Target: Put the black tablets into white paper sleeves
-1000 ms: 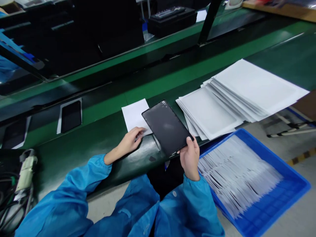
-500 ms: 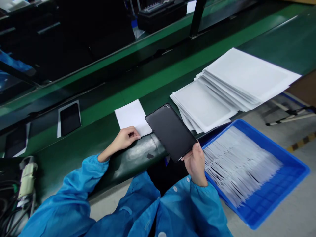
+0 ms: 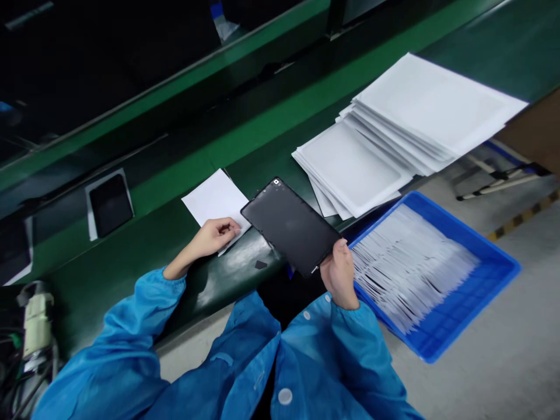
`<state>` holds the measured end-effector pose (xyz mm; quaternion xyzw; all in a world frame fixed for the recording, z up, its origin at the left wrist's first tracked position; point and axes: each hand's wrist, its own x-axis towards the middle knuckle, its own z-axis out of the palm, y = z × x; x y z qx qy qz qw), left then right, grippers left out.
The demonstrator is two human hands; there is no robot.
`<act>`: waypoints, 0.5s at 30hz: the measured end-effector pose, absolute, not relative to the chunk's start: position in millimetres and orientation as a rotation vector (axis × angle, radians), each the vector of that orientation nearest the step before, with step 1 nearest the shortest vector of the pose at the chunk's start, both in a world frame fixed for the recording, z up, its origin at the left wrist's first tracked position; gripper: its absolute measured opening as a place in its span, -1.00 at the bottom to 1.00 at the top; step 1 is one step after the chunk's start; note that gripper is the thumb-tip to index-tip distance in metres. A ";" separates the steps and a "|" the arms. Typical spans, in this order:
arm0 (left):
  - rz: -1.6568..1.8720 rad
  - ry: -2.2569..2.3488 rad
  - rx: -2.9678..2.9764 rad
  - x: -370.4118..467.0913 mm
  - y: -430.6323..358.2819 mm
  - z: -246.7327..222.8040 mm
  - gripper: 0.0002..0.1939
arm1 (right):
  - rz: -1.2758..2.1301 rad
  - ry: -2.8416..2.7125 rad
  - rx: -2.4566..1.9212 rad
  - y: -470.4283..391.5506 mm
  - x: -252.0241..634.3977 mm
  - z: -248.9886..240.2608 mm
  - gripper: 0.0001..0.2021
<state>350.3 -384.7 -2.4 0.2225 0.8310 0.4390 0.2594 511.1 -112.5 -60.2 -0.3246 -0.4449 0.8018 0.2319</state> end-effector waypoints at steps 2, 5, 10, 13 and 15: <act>1.193 2.255 0.605 350.0 -385.0 -2.9 -0.74 | 2.225 -1.225 -0.928 -112.2 511.6 -59.4 -0.33; 1.200 2.253 0.602 349.6 -385.3 -3.1 -0.75 | 2.243 -1.256 -0.977 -111.6 513.2 -56.7 -0.32; 1.183 2.243 0.591 350.1 -385.2 -2.2 -0.80 | 2.208 -1.312 -0.939 -112.3 518.0 -52.7 -0.34; 1.177 2.261 0.609 350.4 -384.2 -1.9 -0.79 | 2.169 -1.335 -0.868 -112.5 525.1 -53.6 -0.42; 1.176 2.272 0.628 350.1 -383.4 -1.7 -0.76 | 2.110 -1.356 -0.843 -111.7 531.4 -55.7 -0.46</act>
